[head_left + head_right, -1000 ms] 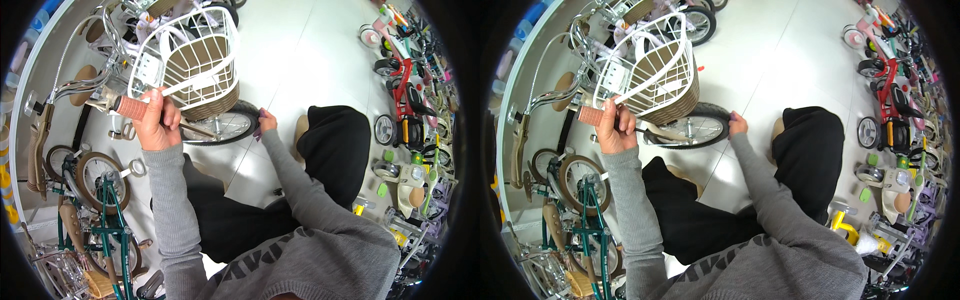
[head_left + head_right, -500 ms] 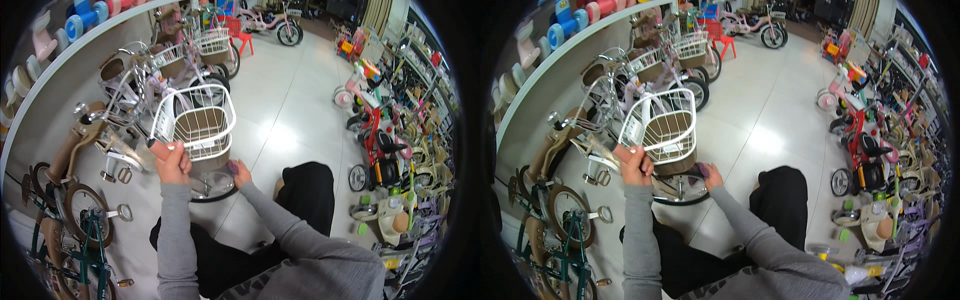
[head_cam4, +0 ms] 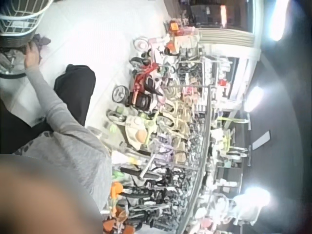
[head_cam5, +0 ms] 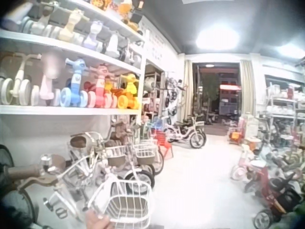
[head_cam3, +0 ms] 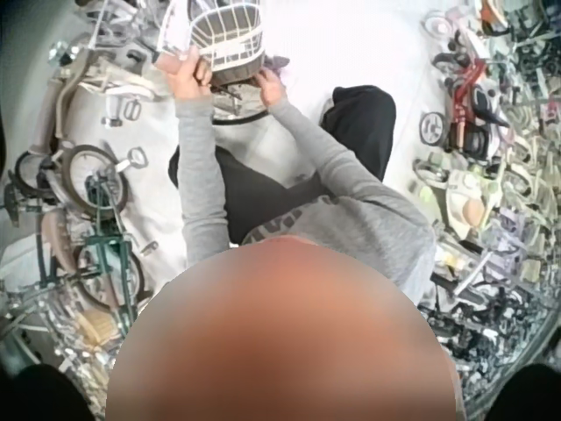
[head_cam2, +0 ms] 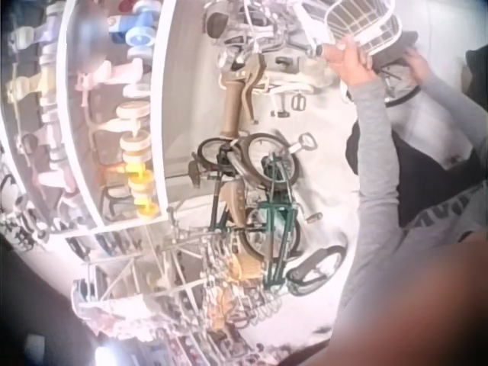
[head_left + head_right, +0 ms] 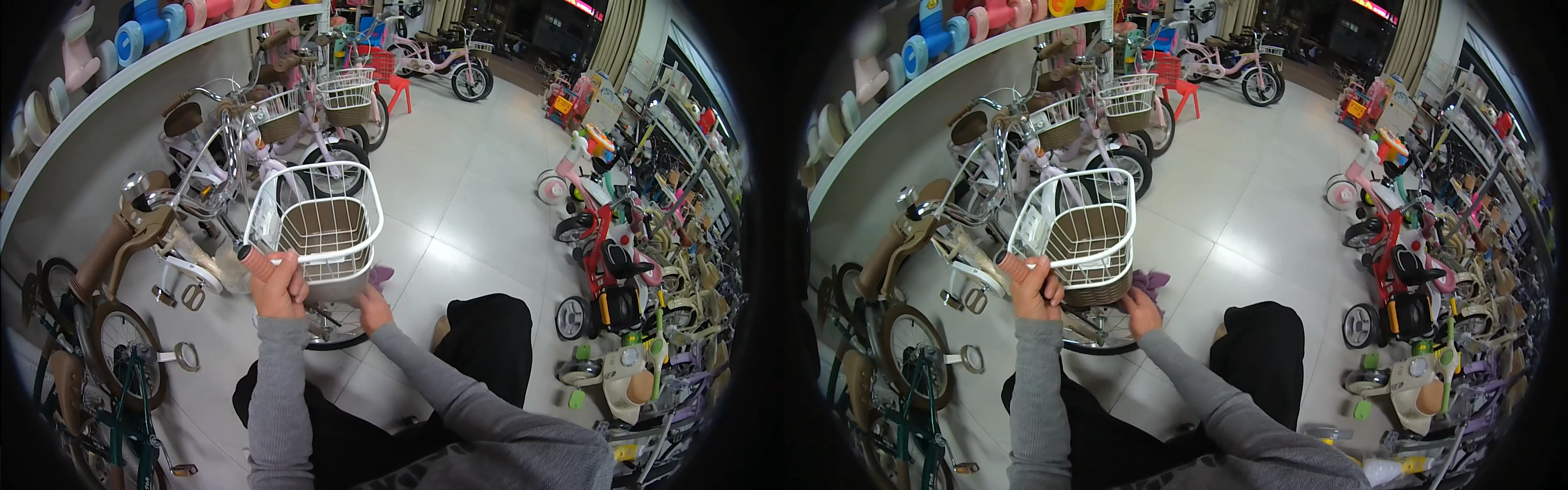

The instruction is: The person assembles a white bicycle by tightening handlebar screws with a screwdriver, adjusting the seat post, and wiping the front basket with a purple cloth. The person works on the handlebars, seat, and basket in sequence.

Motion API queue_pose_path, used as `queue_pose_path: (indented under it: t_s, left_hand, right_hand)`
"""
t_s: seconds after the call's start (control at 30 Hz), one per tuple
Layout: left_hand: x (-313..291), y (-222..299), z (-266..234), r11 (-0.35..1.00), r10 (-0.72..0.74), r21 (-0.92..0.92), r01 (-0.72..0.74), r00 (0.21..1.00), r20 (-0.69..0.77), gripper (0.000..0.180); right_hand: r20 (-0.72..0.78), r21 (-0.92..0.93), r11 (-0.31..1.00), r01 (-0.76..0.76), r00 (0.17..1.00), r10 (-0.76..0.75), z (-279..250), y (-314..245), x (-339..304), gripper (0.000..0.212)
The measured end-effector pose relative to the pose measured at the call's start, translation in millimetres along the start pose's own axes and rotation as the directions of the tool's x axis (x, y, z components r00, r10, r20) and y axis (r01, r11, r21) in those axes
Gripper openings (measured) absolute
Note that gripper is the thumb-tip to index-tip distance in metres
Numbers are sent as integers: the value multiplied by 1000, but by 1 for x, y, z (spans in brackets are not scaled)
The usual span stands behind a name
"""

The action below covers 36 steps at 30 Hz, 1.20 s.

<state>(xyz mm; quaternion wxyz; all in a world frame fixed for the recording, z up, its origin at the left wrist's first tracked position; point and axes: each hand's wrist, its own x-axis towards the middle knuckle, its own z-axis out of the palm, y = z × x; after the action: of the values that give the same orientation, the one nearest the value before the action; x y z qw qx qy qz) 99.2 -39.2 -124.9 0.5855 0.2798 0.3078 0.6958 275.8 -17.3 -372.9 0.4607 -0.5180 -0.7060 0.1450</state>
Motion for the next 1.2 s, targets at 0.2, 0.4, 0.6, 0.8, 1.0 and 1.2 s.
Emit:
queue_pose_path:
  t_s: [0.2,0.4,0.6,0.8,1.0,1.2]
  left_hand:
    - [-5,4,2,999,22,44,-22,1000,3,11]
    - [0,-2,0,999,36,29,-36,999,-8,10]
    - [5,-5,-2,996,85,-17,-85,996,10,7]
    - [4,5,1,993,90,-72,-92,995,-31,8]
    - [-5,10,8,996,85,-16,-85,996,-6,8]
    - [-9,5,4,998,57,24,-58,997,48,8]
  right_hand:
    - [-26,-90,591,-802,595,803,-5,84,-39,26]
    - [-304,105,855,-507,803,513,21,41,-22,47]
    - [3,-207,951,229,972,-233,23,-47,2,51]
    - [78,-209,959,190,981,-178,18,-35,3,55]
    - [-200,115,906,-408,883,424,20,62,-69,53]
    - [-23,630,335,-700,414,910,50,104,-92,42]
